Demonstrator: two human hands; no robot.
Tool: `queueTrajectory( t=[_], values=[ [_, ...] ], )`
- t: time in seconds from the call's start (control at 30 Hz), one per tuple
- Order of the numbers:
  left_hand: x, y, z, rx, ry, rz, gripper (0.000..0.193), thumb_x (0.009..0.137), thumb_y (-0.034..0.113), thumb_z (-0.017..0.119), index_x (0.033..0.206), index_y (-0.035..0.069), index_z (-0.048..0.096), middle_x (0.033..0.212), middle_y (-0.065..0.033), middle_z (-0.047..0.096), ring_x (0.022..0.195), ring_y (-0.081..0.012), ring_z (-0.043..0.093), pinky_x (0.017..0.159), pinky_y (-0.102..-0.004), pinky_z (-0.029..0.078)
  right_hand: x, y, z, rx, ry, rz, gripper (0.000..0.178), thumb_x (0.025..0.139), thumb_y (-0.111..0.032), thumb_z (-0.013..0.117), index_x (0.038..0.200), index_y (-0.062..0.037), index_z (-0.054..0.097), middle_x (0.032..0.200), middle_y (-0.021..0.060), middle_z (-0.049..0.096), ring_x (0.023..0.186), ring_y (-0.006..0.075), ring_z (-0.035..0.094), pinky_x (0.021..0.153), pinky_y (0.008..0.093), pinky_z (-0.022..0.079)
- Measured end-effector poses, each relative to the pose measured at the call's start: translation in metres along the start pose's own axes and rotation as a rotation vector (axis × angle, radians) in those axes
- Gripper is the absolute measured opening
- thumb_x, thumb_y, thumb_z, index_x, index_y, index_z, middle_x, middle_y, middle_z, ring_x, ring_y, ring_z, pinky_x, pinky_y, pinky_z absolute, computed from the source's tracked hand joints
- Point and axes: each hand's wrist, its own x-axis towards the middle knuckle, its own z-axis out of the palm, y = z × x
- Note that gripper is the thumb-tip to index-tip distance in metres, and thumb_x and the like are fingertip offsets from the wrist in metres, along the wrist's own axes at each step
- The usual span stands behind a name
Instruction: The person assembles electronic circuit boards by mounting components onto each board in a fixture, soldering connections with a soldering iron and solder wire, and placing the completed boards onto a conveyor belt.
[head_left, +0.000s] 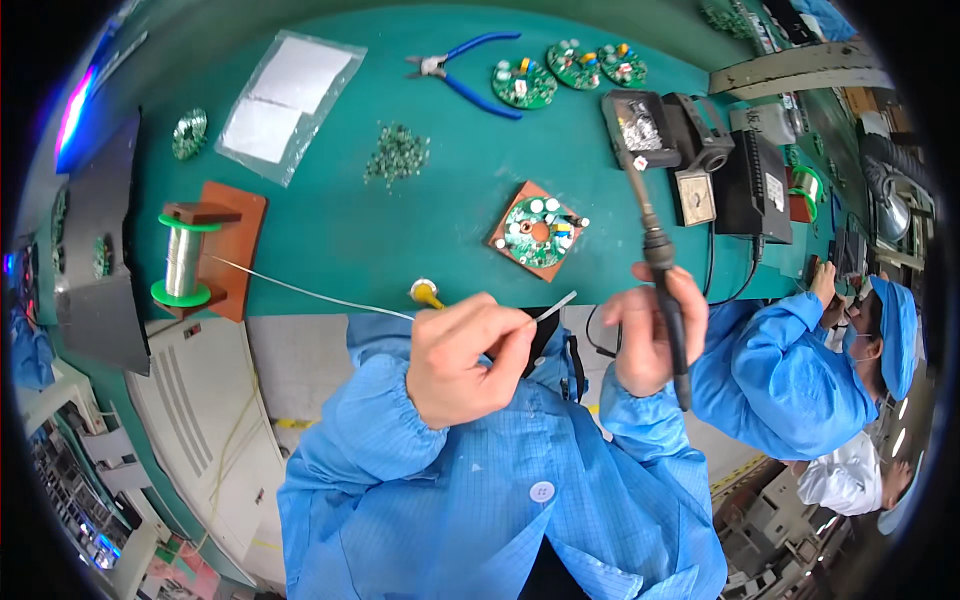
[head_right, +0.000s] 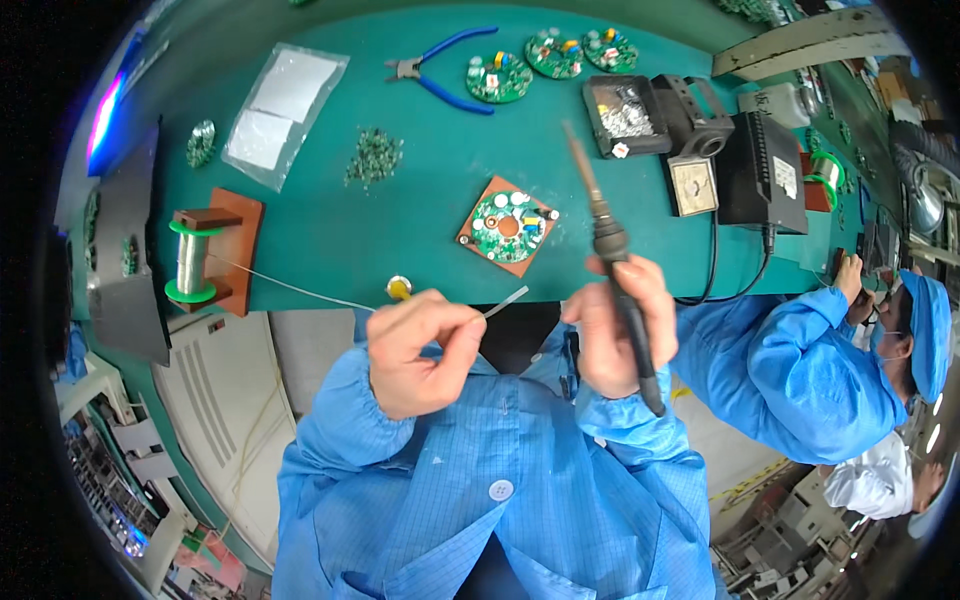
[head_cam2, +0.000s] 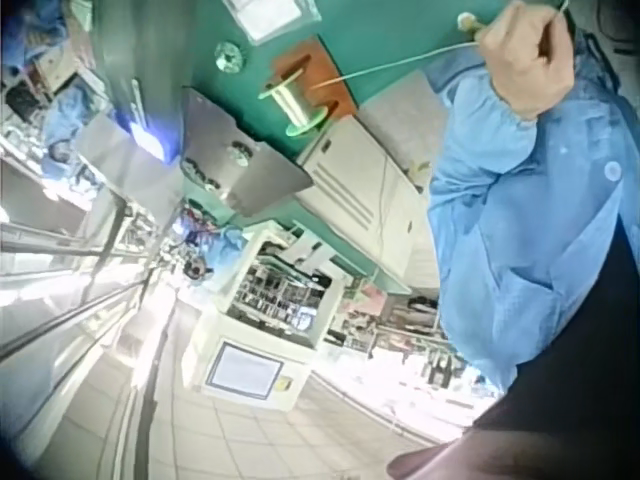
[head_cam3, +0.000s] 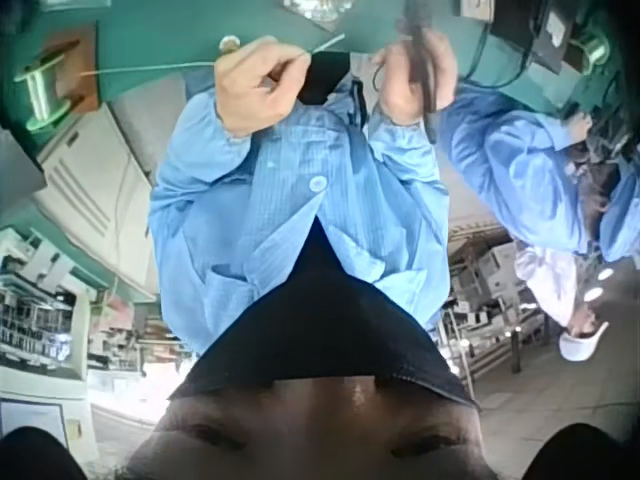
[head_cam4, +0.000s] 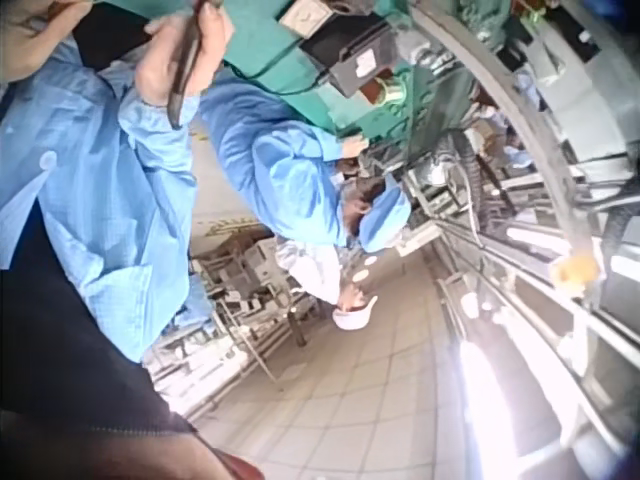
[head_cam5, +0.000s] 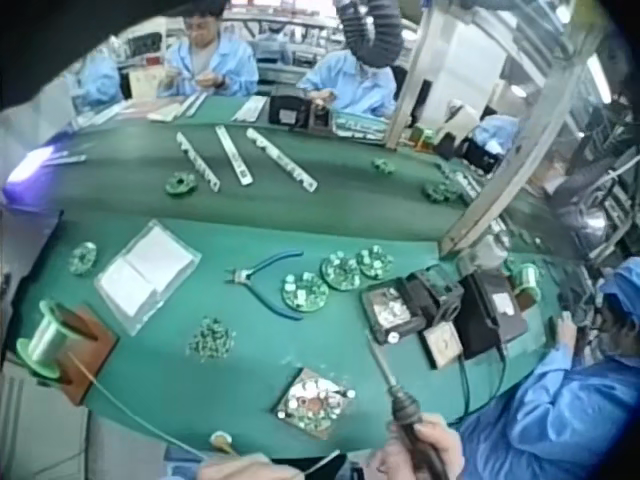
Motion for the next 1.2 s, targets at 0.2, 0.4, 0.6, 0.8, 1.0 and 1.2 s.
queueTrajectory(
  t=[0.2, 0.4, 0.6, 0.8, 1.0, 1.2],
  values=[
    [0.006, -0.027, 0.001, 0.226, 0.15, 0.084, 0.013, 0.071, -0.003, 0.07, 0.075, 0.005, 0.06, 0.066, -0.0051, 0.056, 0.048, -0.016, 0.055, 0.043, -0.0294, 0.04, 0.004, -0.003, -0.026, -0.231, -0.271, -0.233, 0.04, 0.101, -0.037, 0.048, 0.118, -0.001, 0.055, 0.103, 0.024, 0.06, 0.089, 0.0282, 0.058, 0.077, 0.041, 0.047],
    [0.008, -0.028, 0.003, 0.295, 0.106, -0.016, 0.015, 0.069, -0.003, 0.068, 0.071, 0.004, 0.054, 0.107, -0.0148, 0.065, 0.064, -0.0204, 0.062, 0.052, -0.0304, 0.046, 0.004, -0.005, -0.019, -0.21, -0.346, -0.299, 0.035, 0.096, -0.03, 0.054, 0.107, 0.0026, 0.056, 0.085, 0.0192, 0.06, 0.07, 0.0254, 0.054, 0.064, 0.0415, 0.045],
    [0.007, -0.036, 0.007, 0.293, 0.038, -0.056, 0.017, 0.069, -0.006, 0.065, 0.071, 0.003, 0.051, 0.118, -0.0222, 0.064, 0.088, -0.0275, 0.069, 0.064, -0.0326, 0.053, 0.009, -0.005, -0.01, -0.178, -0.382, -0.26, 0.022, 0.089, -0.018, 0.062, 0.094, 0.0035, 0.06, 0.062, 0.0125, 0.056, 0.055, 0.0236, 0.05, 0.056, 0.0391, 0.043],
    [0.008, -0.033, 0.007, 0.28, 0.021, -0.098, 0.018, 0.07, -0.006, 0.066, 0.071, 0.003, 0.051, 0.115, -0.0214, 0.065, 0.088, -0.0286, 0.069, 0.065, -0.0327, 0.053, 0.012, 0.002, -0.009, -0.218, -0.377, -0.244, 0.019, 0.09, -0.014, 0.061, 0.094, 0.0042, 0.063, 0.057, 0.0078, 0.056, 0.053, 0.0211, 0.051, 0.054, 0.0355, 0.044],
    [0.009, -0.039, 0.007, 0.277, 0.032, -0.044, 0.018, 0.07, -0.006, 0.067, 0.071, 0.003, 0.052, 0.114, -0.0211, 0.066, 0.086, -0.0286, 0.07, 0.064, -0.0319, 0.053, 0.013, 0.003, -0.007, -0.225, -0.387, -0.218, 0.019, 0.089, -0.014, 0.062, 0.091, 0.005, 0.063, 0.058, 0.0088, 0.058, 0.052, 0.0211, 0.053, 0.053, 0.0347, 0.044],
    [0.009, -0.042, 0.008, 0.279, 0.038, -0.043, 0.016, 0.071, -0.006, 0.067, 0.071, 0.002, 0.053, 0.114, -0.02, 0.066, 0.086, -0.0283, 0.07, 0.064, -0.0324, 0.054, 0.014, 0.006, -0.006, -0.217, -0.389, -0.238, 0.019, 0.089, -0.014, 0.063, 0.09, 0.0052, 0.063, 0.057, 0.0089, 0.058, 0.051, 0.0209, 0.053, 0.053, 0.0345, 0.045]
  ],
)
